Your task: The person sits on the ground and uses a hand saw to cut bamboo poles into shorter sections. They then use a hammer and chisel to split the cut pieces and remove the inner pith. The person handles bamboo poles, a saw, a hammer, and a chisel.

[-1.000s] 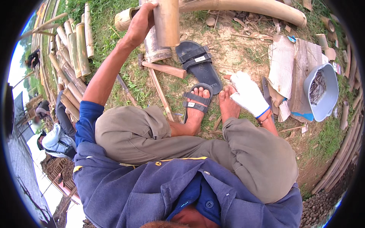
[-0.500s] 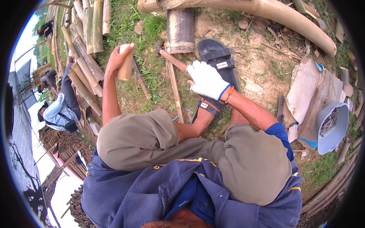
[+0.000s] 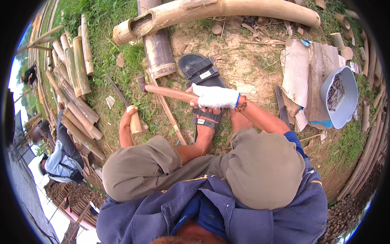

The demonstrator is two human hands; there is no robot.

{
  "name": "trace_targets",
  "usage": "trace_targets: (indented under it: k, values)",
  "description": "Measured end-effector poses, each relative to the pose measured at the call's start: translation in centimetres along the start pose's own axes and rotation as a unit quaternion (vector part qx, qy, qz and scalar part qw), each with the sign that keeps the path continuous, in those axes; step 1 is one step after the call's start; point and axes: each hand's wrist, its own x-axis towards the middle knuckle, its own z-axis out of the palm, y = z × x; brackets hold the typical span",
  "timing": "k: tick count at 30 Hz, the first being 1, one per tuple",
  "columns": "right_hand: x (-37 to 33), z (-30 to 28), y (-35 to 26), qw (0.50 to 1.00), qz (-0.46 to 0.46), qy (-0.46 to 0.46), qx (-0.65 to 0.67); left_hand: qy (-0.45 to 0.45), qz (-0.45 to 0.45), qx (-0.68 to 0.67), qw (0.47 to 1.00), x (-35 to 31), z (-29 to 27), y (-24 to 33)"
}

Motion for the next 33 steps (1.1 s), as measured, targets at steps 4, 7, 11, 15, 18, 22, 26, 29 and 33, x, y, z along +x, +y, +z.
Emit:
trace_targets:
  k: [4, 7, 11, 15, 18, 22, 26, 29, 33]
  values:
    - [-10.4, -3.9, 1.3, 0.953, -0.193, 0.107, -0.206, -0.014, -0.008, -0.108, 0.994, -3.1, -2.4, -0.8]
    - [-17.1, -5.4, 2.6, 0.904, -0.058, 0.263, -0.332, 0.001, 0.117, -0.15, 0.982, -3.5, -2.9, 1.3]
    - [-19.4, -4.9, 4.3, 0.839, 0.176, 0.34, -0.385, -0.012, 0.245, -0.161, 0.956, -4.5, -1.2, 5.3]
    - [-17.1, -4.0, 3.2, 0.774, 0.298, 0.357, -0.429, -0.117, 0.284, -0.135, 0.942, -6.5, 5.1, 11.5]
    - [-12.4, -3.9, -0.2, 0.723, 0.022, 0.446, -0.528, -0.164, 0.325, -0.128, 0.923, -11.3, 10.9, 12.5]
    - [-7.7, -4.0, -4.7, 0.931, -0.223, 0.285, -0.047, -0.27, 0.36, 0.077, 0.89, -15.0, 19.9, 14.6]
    - [-5.1, -1.0, -5.8, 0.894, -0.306, 0.327, 0.015, -0.298, 0.442, 0.237, 0.812, -16.5, 25.9, 15.0]
    - [-7.2, -1.7, -5.7, 0.865, -0.306, 0.376, 0.132, -0.27, 0.482, 0.328, 0.766, -17.1, 28.7, 17.1]
    - [-10.2, -6.3, -4.0, 0.813, -0.345, 0.413, 0.224, -0.297, 0.624, 0.346, 0.634, -17.2, 31.0, 21.0]
